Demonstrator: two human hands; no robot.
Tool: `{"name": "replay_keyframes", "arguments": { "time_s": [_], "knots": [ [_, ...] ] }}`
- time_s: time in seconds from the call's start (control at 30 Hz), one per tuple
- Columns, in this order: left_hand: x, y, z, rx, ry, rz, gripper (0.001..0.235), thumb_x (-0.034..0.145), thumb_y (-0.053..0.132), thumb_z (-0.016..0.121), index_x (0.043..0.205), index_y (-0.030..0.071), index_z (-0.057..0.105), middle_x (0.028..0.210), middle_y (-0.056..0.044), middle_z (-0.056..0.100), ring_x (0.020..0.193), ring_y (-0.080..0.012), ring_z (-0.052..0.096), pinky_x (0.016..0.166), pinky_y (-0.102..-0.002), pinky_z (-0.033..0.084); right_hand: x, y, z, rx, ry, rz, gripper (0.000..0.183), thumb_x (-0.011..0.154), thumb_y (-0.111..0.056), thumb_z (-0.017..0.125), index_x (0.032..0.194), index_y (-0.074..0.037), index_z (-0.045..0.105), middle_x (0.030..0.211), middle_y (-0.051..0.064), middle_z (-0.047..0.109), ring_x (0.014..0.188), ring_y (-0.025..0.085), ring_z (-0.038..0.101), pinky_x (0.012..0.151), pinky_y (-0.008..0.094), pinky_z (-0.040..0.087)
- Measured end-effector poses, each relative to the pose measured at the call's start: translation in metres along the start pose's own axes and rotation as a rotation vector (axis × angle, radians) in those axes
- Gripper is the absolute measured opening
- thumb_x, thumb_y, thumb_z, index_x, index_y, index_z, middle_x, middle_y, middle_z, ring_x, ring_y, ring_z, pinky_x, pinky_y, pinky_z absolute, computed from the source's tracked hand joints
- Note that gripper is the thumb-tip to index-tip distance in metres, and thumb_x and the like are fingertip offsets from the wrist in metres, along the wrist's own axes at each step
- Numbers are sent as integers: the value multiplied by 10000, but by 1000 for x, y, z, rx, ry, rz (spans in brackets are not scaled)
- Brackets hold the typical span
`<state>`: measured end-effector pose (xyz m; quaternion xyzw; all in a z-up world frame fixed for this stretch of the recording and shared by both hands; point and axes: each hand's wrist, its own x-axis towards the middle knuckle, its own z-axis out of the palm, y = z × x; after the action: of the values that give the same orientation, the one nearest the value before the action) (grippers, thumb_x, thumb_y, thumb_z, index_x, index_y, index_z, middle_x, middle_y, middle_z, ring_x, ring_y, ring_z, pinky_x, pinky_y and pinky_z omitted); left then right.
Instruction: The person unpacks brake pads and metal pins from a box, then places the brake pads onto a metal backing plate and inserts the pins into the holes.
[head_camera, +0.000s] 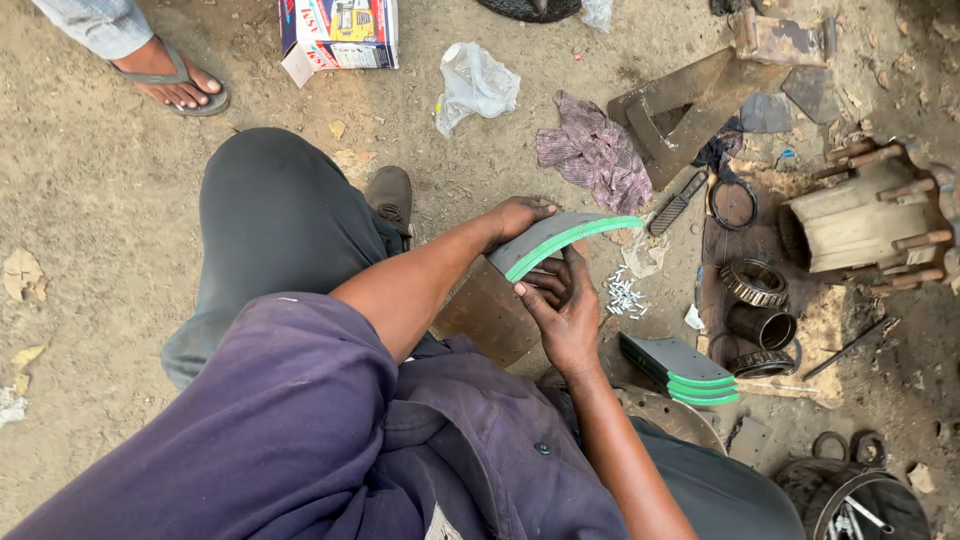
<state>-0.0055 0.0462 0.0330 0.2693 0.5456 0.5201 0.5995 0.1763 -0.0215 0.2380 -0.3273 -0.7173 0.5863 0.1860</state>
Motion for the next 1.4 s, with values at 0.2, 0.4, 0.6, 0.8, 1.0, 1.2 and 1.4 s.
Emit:
{"name": "replay_keyframes", "arguments": {
  "time_s": [0.2, 0.4, 0.6, 0.8, 1.0, 1.2, 1.4],
  "knots": [
    [1, 5, -1, 45, 20, -65, 449, 989, 412, 594, 1220, 54, 737, 1156, -141, 773, 1004, -224, 714, 900, -372, 547, -5, -7, 5, -68, 9, -22, 855, 874, -21, 757, 1576, 40, 272, 1213, 209, 668, 1123, 268, 713, 919, 363, 609],
    [-10, 22, 0, 168, 51, -67, 493, 963, 474, 608, 1182, 60, 762, 1162, -143, 770, 1029, -247, 718, 926, -389, 531, -4, -7, 7, -101, 30, -36, 855, 872, -27, 762, 1566, 49, 268, 1220, 205, 664, 1118, 259, 713, 917, 358, 607],
    [-11, 22, 0, 164, 56, -47, 482, 957, 472, 608, 1188, 78, 763, 1168, -136, 773, 1036, -248, 719, 931, -390, 530, -4, -5, 7, -100, 33, -29, 859, 867, -27, 766, 1566, 55, 273, 1201, 201, 670, 1100, 255, 721, 910, 352, 610],
    [-11, 22, 0, 120, 72, -76, 483, 950, 465, 621, 1210, 79, 750, 1187, -135, 764, 1052, -245, 717, 929, -387, 531, -2, -4, 7, -112, 39, -23, 862, 865, -20, 770, 1564, 62, 271, 1195, 195, 667, 1093, 252, 719, 898, 346, 615],
    [-15, 25, 2, 136, 89, -93, 503, 949, 471, 618, 1200, 57, 756, 1182, -149, 768, 1050, -255, 726, 927, -391, 538, -2, -4, 6, -69, 28, -13, 886, 863, -25, 768, 1574, 70, 248, 1186, 192, 661, 1106, 255, 712, 914, 348, 611],
    [-16, 29, 4, 157, 99, -122, 495, 955, 479, 609, 1203, 72, 743, 1168, -138, 754, 1046, -255, 724, 919, -398, 533, -2, -5, 6, -91, 35, 0, 877, 868, -36, 776, 1565, 81, 257, 1193, 192, 665, 1108, 251, 709, 912, 347, 618],
    [-17, 32, 5, 158, 96, -114, 507, 954, 478, 611, 1148, 34, 760, 1145, -164, 769, 1020, -266, 735, 901, -409, 541, -2, -6, 6, -84, 43, 2, 866, 869, -33, 775, 1561, 84, 267, 1210, 198, 659, 1107, 254, 705, 909, 349, 616]
  ]
}}
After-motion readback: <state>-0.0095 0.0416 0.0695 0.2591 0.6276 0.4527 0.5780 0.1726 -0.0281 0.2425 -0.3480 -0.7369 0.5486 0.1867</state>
